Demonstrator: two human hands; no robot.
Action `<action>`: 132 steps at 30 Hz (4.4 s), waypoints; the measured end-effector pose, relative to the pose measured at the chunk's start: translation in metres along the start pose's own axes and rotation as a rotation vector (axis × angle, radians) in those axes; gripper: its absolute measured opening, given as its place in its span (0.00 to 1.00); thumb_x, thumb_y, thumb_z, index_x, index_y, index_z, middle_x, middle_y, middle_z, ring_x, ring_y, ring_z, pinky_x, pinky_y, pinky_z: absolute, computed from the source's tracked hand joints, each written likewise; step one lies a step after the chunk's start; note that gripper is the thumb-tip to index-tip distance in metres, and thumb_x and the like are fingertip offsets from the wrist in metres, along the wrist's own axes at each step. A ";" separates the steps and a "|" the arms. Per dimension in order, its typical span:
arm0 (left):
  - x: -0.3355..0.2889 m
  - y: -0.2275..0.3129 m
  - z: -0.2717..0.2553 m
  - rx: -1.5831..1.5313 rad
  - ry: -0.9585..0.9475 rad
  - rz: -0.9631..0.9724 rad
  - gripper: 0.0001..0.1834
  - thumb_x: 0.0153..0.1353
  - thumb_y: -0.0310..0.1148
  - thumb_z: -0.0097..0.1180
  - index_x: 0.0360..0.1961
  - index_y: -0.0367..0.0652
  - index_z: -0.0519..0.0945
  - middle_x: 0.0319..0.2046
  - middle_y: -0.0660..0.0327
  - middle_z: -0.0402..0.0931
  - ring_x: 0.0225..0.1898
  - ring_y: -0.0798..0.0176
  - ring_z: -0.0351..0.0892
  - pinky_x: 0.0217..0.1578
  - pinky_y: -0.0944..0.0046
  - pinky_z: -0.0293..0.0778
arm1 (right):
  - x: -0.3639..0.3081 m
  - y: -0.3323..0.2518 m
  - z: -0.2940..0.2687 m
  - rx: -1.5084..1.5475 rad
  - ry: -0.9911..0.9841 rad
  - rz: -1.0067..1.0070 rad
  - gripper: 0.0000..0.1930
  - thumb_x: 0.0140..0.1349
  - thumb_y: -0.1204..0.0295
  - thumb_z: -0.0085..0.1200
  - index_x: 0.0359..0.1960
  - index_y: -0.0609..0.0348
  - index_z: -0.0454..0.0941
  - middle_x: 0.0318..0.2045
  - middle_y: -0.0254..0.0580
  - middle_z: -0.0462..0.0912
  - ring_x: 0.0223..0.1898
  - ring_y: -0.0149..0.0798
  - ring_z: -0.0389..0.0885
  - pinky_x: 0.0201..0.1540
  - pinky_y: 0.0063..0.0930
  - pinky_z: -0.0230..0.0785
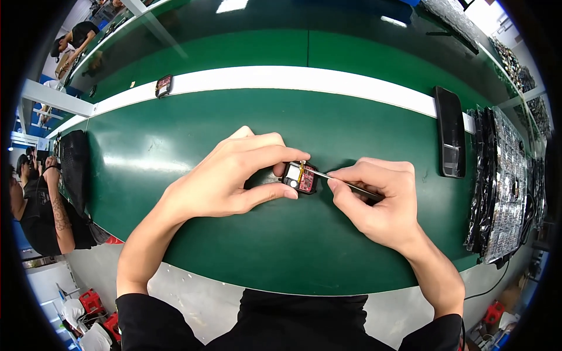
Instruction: Manually assemble small electronic components into a housing using a fine tool.
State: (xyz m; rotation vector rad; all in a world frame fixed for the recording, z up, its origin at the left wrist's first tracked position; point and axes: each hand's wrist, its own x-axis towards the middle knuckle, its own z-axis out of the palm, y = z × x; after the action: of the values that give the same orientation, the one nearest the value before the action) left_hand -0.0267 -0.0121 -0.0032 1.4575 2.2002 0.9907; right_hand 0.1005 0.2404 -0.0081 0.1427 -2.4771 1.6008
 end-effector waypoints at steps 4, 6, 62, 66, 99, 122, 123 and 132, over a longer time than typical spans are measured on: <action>0.001 -0.004 0.002 -0.015 0.014 0.018 0.30 0.61 0.38 0.80 0.65 0.45 0.88 0.36 0.63 0.82 0.37 0.61 0.78 0.45 0.60 0.64 | -0.001 0.003 0.002 -0.036 0.017 0.014 0.01 0.62 0.82 0.69 0.34 0.67 0.91 0.20 0.36 0.84 0.18 0.25 0.76 0.21 0.24 0.63; 0.001 -0.005 0.003 -0.022 0.019 0.024 0.30 0.61 0.38 0.80 0.65 0.45 0.88 0.35 0.63 0.82 0.37 0.61 0.78 0.45 0.60 0.64 | 0.000 0.002 0.003 -0.042 0.015 0.015 0.01 0.62 0.82 0.69 0.34 0.67 0.91 0.20 0.37 0.84 0.17 0.25 0.75 0.21 0.24 0.63; 0.003 -0.006 -0.003 -0.052 0.005 0.052 0.24 0.58 0.40 0.79 0.54 0.43 0.91 0.34 0.63 0.85 0.29 0.62 0.71 0.40 0.61 0.63 | 0.000 0.007 0.001 -0.068 -0.006 -0.078 0.07 0.60 0.83 0.71 0.39 0.66 0.94 0.20 0.38 0.82 0.17 0.28 0.75 0.20 0.27 0.62; 0.003 -0.008 -0.004 -0.039 -0.009 0.044 0.24 0.57 0.40 0.79 0.54 0.43 0.91 0.32 0.63 0.83 0.27 0.63 0.69 0.39 0.60 0.61 | 0.000 0.011 0.002 -0.050 -0.001 -0.103 0.06 0.61 0.83 0.71 0.39 0.66 0.94 0.19 0.38 0.81 0.17 0.28 0.75 0.20 0.27 0.62; 0.003 -0.002 -0.004 -0.048 0.010 -0.034 0.27 0.55 0.40 0.77 0.56 0.43 0.91 0.29 0.64 0.77 0.28 0.64 0.65 0.39 0.61 0.62 | -0.003 0.007 0.003 -0.077 0.014 -0.115 0.05 0.59 0.81 0.73 0.37 0.64 0.93 0.20 0.34 0.81 0.15 0.26 0.72 0.18 0.26 0.59; 0.004 -0.004 -0.004 -0.046 0.016 -0.040 0.27 0.54 0.38 0.78 0.55 0.42 0.91 0.29 0.63 0.79 0.29 0.64 0.66 0.39 0.61 0.62 | -0.007 0.012 0.010 -0.350 0.090 -0.369 0.09 0.58 0.83 0.73 0.40 0.62 0.90 0.26 0.36 0.79 0.20 0.36 0.78 0.19 0.32 0.66; 0.003 -0.005 -0.005 -0.043 0.016 -0.040 0.27 0.54 0.38 0.78 0.55 0.42 0.91 0.29 0.63 0.79 0.29 0.64 0.66 0.39 0.61 0.62 | -0.006 0.012 0.010 -0.271 0.072 -0.324 0.08 0.59 0.84 0.72 0.40 0.63 0.91 0.25 0.37 0.80 0.19 0.35 0.78 0.19 0.32 0.65; 0.004 -0.012 -0.008 -0.160 -0.012 -0.020 0.27 0.55 0.38 0.78 0.57 0.41 0.91 0.23 0.66 0.69 0.27 0.65 0.66 0.40 0.61 0.60 | -0.004 0.006 0.003 -0.091 0.029 -0.146 0.05 0.63 0.84 0.70 0.39 0.66 0.93 0.21 0.39 0.82 0.18 0.30 0.77 0.21 0.29 0.64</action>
State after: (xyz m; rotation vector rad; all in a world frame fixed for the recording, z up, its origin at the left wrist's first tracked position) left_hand -0.0410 -0.0147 -0.0051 1.3632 2.0709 1.1201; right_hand 0.1029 0.2402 -0.0156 0.2778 -2.4504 1.4200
